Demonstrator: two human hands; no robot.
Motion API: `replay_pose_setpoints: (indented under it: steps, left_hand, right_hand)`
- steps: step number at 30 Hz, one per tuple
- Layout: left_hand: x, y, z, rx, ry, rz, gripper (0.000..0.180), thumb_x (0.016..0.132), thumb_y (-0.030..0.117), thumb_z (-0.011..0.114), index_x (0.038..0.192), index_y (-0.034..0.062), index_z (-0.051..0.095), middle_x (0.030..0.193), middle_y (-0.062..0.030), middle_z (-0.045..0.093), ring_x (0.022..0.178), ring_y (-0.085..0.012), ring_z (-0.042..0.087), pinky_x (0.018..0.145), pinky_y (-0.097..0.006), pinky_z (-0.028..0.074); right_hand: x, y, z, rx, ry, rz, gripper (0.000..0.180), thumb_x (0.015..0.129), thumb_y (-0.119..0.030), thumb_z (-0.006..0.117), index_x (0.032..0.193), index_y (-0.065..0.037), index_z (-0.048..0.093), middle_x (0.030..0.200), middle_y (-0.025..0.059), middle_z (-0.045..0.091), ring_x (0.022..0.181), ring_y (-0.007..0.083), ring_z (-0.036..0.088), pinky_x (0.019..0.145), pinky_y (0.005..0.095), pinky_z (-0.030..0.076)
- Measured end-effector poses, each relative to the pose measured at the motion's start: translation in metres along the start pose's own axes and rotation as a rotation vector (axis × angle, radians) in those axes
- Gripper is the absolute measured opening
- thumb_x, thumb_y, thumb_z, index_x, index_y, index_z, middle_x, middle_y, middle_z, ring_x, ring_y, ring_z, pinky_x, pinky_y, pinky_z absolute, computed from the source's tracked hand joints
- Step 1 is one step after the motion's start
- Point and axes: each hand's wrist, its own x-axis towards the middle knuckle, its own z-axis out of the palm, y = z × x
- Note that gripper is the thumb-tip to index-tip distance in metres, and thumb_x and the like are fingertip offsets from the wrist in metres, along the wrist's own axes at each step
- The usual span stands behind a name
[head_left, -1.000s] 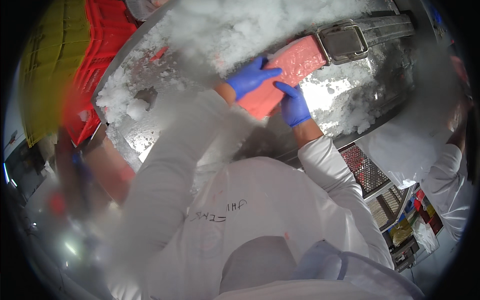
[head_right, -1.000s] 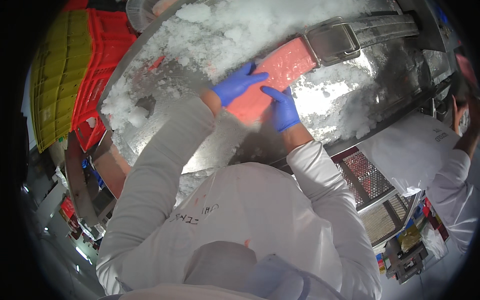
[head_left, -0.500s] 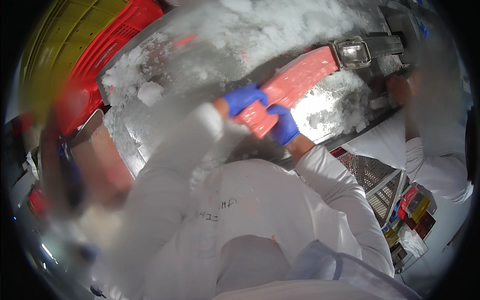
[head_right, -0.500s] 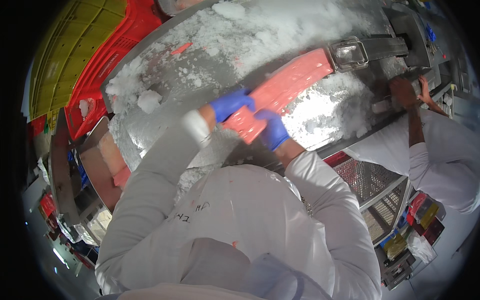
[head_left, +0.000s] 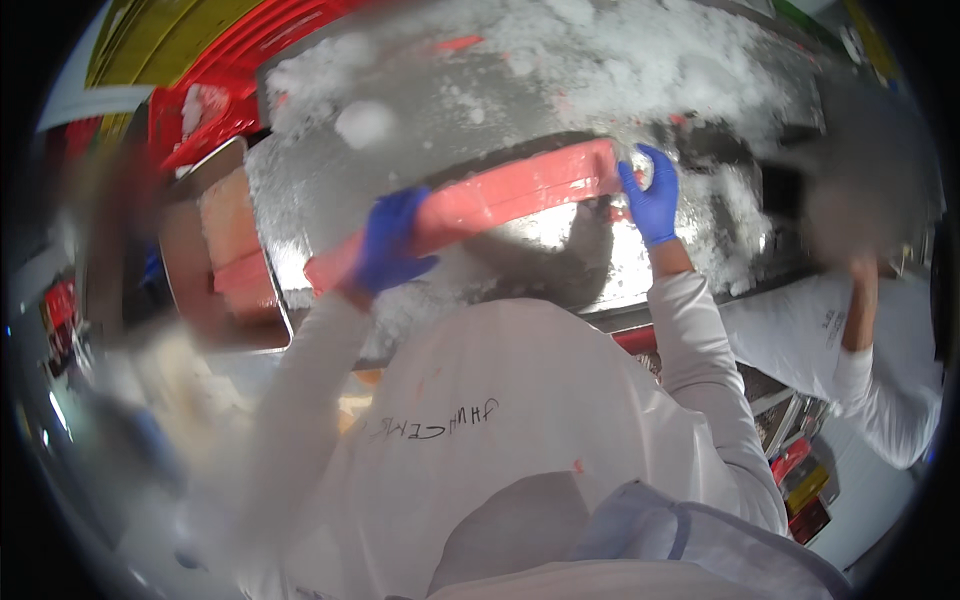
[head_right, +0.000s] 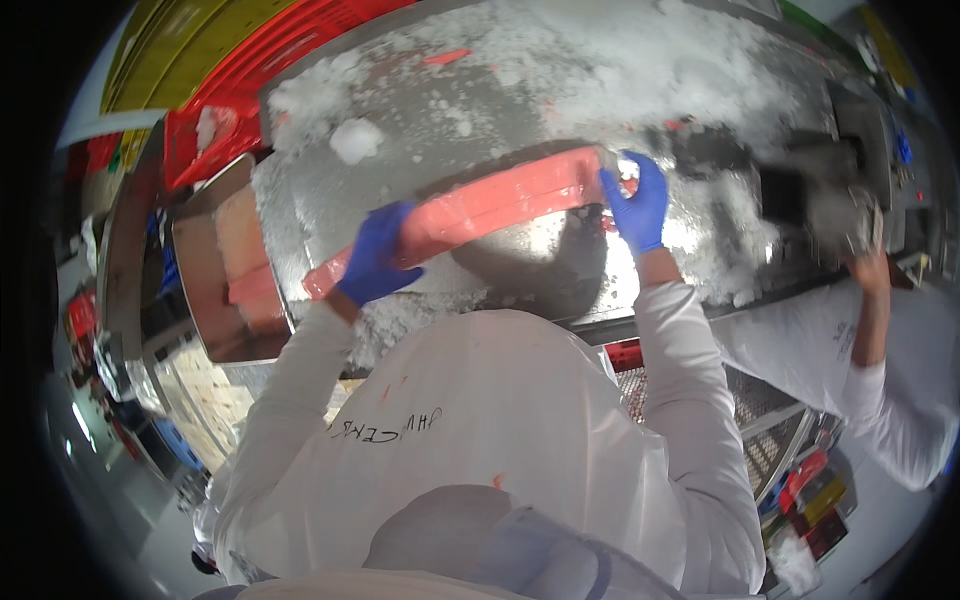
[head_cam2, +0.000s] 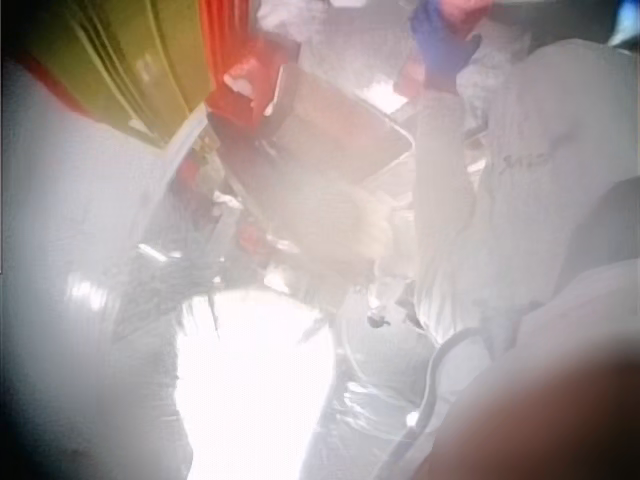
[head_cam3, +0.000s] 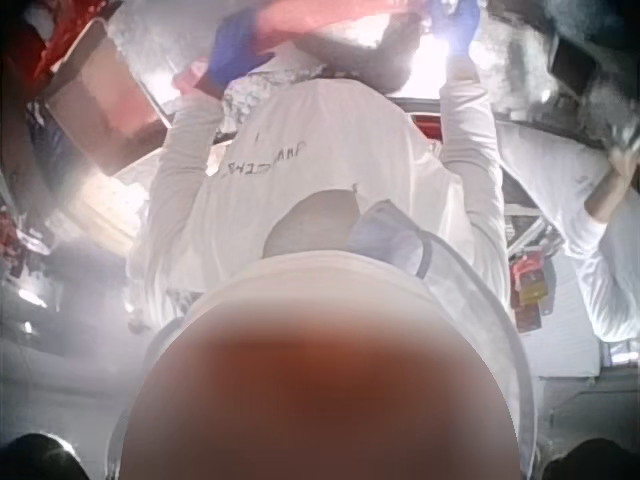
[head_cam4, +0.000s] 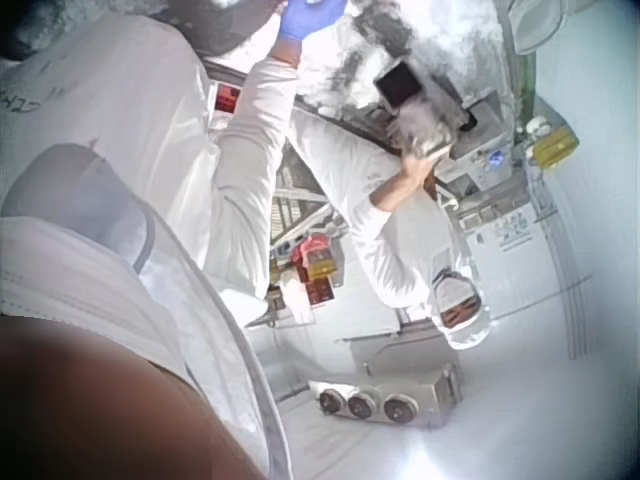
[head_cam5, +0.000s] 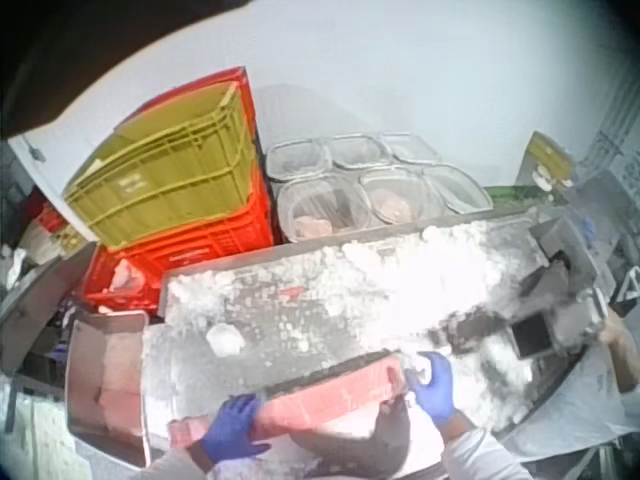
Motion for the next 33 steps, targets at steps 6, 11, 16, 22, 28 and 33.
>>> replay_pose_setpoints:
  steps: [6, 11, 16, 22, 28, 33]
  left_hand:
    - [-0.019, -0.028, 0.026, 0.278, 0.024, -0.302, 0.094, 0.072, 0.044, 0.087, 0.148, 0.0068, 0.047, 0.124, -0.0196, 0.066, 0.114, -0.0405, 0.064, 0.098, -0.050, 0.050]
    - [-0.051, -0.043, 0.006, 0.440, 0.045, -0.280, 0.096, 0.070, 0.048, 0.089, 0.148, 0.0110, 0.048, 0.125, -0.0164, 0.065, 0.117, -0.0385, 0.063, 0.101, -0.051, 0.047]
    - [-0.065, -0.045, 0.003, 0.439, -0.061, -0.328, 0.096, 0.066, 0.049, 0.091, 0.147, 0.0171, 0.051, 0.135, -0.0137, 0.061, 0.125, -0.0370, 0.059, 0.108, -0.052, 0.042]
    - [-0.074, -0.026, 0.002, 0.354, -0.037, -0.300, 0.093, 0.064, 0.047, 0.092, 0.145, 0.0213, 0.054, 0.133, -0.0120, 0.063, 0.127, -0.0355, 0.059, 0.111, -0.054, 0.041]
    - [-0.083, -0.013, 0.028, 0.488, -0.043, -0.217, 0.082, 0.065, 0.039, 0.089, 0.139, 0.0241, 0.058, 0.132, -0.0097, 0.064, 0.125, -0.0333, 0.060, 0.115, -0.060, 0.037]
    - [-0.089, -0.027, 0.071, 0.517, 0.098, -0.176, 0.079, 0.066, 0.034, 0.087, 0.139, 0.0241, 0.058, 0.132, -0.0102, 0.064, 0.128, -0.0348, 0.059, 0.123, -0.064, 0.028]
  right_hand:
    - [-0.043, 0.004, 0.096, 0.777, -0.579, 0.506, 0.089, 0.103, -0.045, 0.067, 0.165, 0.003, 0.023, 0.163, 0.0199, 0.043, 0.148, 0.0293, 0.046, 0.122, 0.0386, 0.037]
    - [-0.068, -0.015, 0.098, 1.005, -0.698, 0.939, 0.088, 0.096, -0.031, 0.078, 0.165, -0.007, 0.029, 0.157, 0.0124, 0.048, 0.144, 0.0228, 0.050, 0.117, 0.0379, 0.043]
    - [-0.099, -0.010, 0.092, 0.872, -0.763, 0.958, 0.084, 0.090, -0.029, 0.083, 0.157, -0.007, 0.037, 0.140, 0.0082, 0.056, 0.125, 0.0195, 0.057, 0.101, 0.0356, 0.049]
    - [-0.119, -0.005, 0.025, 0.469, -0.627, 0.474, 0.074, 0.089, -0.021, 0.079, 0.153, -0.006, 0.046, 0.120, 0.0059, 0.063, 0.100, 0.0179, 0.063, 0.090, 0.0344, 0.053]
    - [-0.120, 0.034, -0.060, 0.790, -0.926, 0.904, 0.052, 0.091, -0.025, 0.068, 0.140, -0.009, 0.057, 0.101, 0.0048, 0.065, 0.088, 0.0179, 0.066, 0.082, 0.0398, 0.058]
    - [-0.144, 0.024, 0.011, 0.653, -0.858, 1.282, 0.032, 0.094, -0.037, 0.073, 0.109, -0.009, 0.065, 0.083, 0.0003, 0.062, 0.072, 0.0230, 0.062, 0.072, 0.0348, 0.055]
